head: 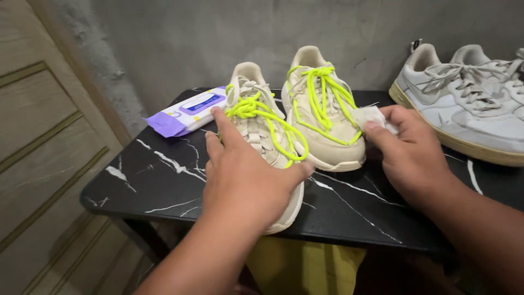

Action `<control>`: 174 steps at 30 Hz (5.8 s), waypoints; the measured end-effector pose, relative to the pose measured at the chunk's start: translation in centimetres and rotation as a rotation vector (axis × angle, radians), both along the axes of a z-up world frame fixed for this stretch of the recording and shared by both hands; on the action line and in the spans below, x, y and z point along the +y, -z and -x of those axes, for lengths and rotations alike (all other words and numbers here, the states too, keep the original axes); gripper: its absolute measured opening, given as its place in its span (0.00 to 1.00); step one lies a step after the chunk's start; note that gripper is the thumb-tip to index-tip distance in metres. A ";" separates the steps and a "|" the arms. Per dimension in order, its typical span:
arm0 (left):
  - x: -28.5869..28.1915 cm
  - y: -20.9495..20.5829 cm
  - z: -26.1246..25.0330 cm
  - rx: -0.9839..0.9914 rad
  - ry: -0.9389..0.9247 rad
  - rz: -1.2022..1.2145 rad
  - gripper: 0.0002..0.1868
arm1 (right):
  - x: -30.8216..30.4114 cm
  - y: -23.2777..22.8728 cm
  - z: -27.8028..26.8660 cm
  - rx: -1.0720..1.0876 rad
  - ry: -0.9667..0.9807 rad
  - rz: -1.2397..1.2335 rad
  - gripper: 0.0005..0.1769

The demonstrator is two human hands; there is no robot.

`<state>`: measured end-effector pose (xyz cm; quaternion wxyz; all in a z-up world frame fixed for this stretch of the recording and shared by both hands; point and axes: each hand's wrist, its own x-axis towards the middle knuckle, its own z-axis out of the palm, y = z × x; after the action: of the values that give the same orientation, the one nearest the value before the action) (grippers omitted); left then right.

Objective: The person ties the laces of a beige sneaker with neon green laces, then uses a wet wipe to clean the upper and sole of the sneaker. The person then wipes the table surface and briefly touches a second pair of white sneakers before ending the clip.

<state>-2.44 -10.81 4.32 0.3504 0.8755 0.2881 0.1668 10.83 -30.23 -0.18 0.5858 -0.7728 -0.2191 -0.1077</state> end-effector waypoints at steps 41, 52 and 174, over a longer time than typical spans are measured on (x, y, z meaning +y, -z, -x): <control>-3.0 2.9 -7.9 -0.102 0.482 -0.342 0.71 | -5.9 0.1 -0.8 -0.104 0.437 0.236 0.28; -3.0 3.8 -6.7 -0.309 0.486 -0.081 0.72 | -4.1 -0.8 -1.3 0.183 0.281 0.116 0.27; -10.5 3.9 -7.4 -0.387 0.601 -0.529 0.47 | -13.2 0.8 -2.2 -0.163 0.649 0.678 0.54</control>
<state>4.93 -21.28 0.38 0.1949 0.9325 -0.1028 0.2861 13.02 -43.44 -0.95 0.2174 -0.9380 -0.0346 -0.2678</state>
